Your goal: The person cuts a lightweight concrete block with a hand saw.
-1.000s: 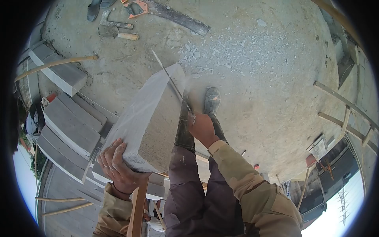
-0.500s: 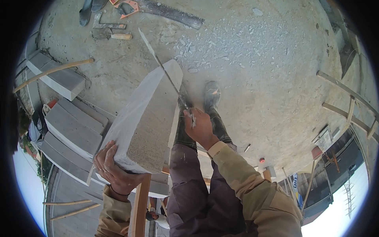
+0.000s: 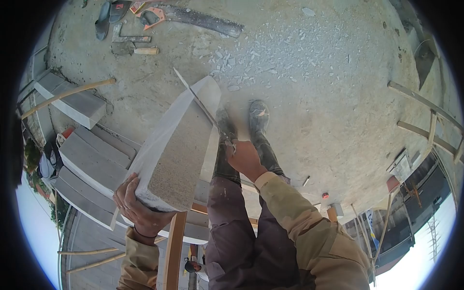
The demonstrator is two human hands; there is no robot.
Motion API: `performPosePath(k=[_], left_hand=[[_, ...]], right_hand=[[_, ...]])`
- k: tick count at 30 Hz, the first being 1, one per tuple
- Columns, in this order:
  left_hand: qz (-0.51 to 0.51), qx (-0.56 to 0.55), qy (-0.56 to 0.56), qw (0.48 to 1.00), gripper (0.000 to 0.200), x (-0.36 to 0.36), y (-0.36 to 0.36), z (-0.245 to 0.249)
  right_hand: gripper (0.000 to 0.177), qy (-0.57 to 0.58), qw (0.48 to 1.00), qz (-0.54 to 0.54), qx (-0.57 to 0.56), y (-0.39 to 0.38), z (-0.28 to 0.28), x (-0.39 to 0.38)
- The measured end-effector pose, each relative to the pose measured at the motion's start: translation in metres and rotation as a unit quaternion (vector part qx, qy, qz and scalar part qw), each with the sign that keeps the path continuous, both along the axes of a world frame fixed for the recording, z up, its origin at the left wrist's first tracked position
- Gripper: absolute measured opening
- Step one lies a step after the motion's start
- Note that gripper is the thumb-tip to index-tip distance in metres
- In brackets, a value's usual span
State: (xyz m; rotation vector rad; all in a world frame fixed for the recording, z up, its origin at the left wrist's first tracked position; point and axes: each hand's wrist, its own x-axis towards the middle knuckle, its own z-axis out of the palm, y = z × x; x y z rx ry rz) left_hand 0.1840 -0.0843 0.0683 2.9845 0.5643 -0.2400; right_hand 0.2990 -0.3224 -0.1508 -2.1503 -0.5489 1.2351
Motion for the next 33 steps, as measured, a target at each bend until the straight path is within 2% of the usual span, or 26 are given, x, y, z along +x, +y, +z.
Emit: performPosePath(k=[1,3,4,6,7,9,10,11,13,14,15,16,17,19,21,23,24,26,27,29,32,33], left_hand=[[0.003,0.003,0.000,1.000,0.095,0.001,-0.001,0.000],[0.002,0.006,0.004,1.000,0.096,-0.001,0.000,0.002],[0.002,0.007,0.009,1.000,0.096,-0.002,0.000,0.002],[-0.003,0.002,0.013,1.000,0.097,-0.003,-0.002,0.001],[0.001,-0.005,0.005,1.000,0.097,-0.003,-0.001,0.000],[0.005,-0.008,-0.009,1.000,0.097,-0.001,-0.003,0.001],[0.013,-0.010,0.002,1.000,0.099,-0.001,-0.004,0.001],[0.022,-0.010,0.013,1.000,0.100,-0.001,-0.005,0.001],[0.022,-0.012,0.013,1.000,0.102,-0.002,-0.003,0.001],[0.027,-0.019,0.021,0.999,0.104,-0.003,-0.003,0.002],[0.025,-0.017,0.023,0.999,0.104,-0.003,-0.004,0.002],[0.027,-0.019,0.021,0.999,0.104,-0.003,-0.004,0.002],[0.028,-0.022,0.017,0.999,0.104,-0.002,-0.004,0.002],[0.017,-0.019,0.029,0.999,0.107,0.003,-0.002,0.006],[0.007,-0.023,0.048,0.999,0.109,0.004,-0.002,0.008],[0.002,-0.034,0.034,0.999,0.109,0.004,0.000,0.007],[0.003,-0.035,0.035,0.999,0.109,0.001,0.000,0.004],[0.018,-0.022,0.011,1.000,0.104,-0.005,-0.002,0.001],[0.019,-0.022,0.011,1.000,0.104,-0.004,-0.002,-0.002],[0.016,-0.022,0.002,1.000,0.105,-0.003,-0.001,-0.001],[0.012,-0.016,0.016,1.000,0.104,0.003,0.003,0.002],[0.017,-0.020,0.018,1.000,0.104,0.003,0.000,0.002]], right_hand=[[0.020,-0.005,1.000,-0.001,0.006,0.002,0.002,0.005],[0.019,0.044,0.993,-0.101,0.049,0.002,0.026,0.007],[0.019,0.043,0.992,-0.104,0.049,0.003,0.043,0.008],[0.024,0.056,0.985,-0.084,0.141,0.000,0.074,0.011],[0.024,0.052,0.985,-0.090,0.139,-0.003,0.068,0.007],[0.024,0.022,0.998,0.056,0.019,-0.008,0.032,-0.009],[0.024,0.071,0.997,0.024,-0.028,-0.014,-0.005,-0.020],[0.024,0.064,0.997,0.021,-0.024,-0.013,-0.035,-0.023],[0.025,-0.171,0.978,-0.032,0.113,-0.008,-0.089,-0.026],[0.025,-0.173,0.978,-0.034,0.116,-0.015,-0.127,-0.034],[0.027,-0.088,0.993,-0.048,0.058,-0.027,-0.165,-0.048],[0.030,-0.002,0.998,-0.060,0.001,-0.021,-0.165,-0.044],[0.030,-0.002,0.998,-0.062,0.003,-0.022,-0.160,-0.043],[0.034,0.003,0.998,0.025,-0.051,0.011,-0.073,0.004],[0.032,0.053,0.997,0.023,-0.046,0.008,-0.012,0.006],[0.030,0.065,0.990,-0.065,0.106,-0.007,0.042,-0.008],[0.030,0.066,0.990,-0.064,0.105,-0.012,0.046,-0.014],[0.029,0.069,0.993,0.039,0.088,-0.018,0.043,-0.022],[0.029,0.069,0.993,0.041,0.088,-0.012,0.023,-0.018],[0.027,0.025,1.000,0.013,0.000,0.004,-0.032,-0.011],[0.029,0.024,0.998,0.054,0.022,0.009,-0.057,-0.002],[0.029,0.026,0.998,0.059,0.019,0.006,-0.050,-0.003]])
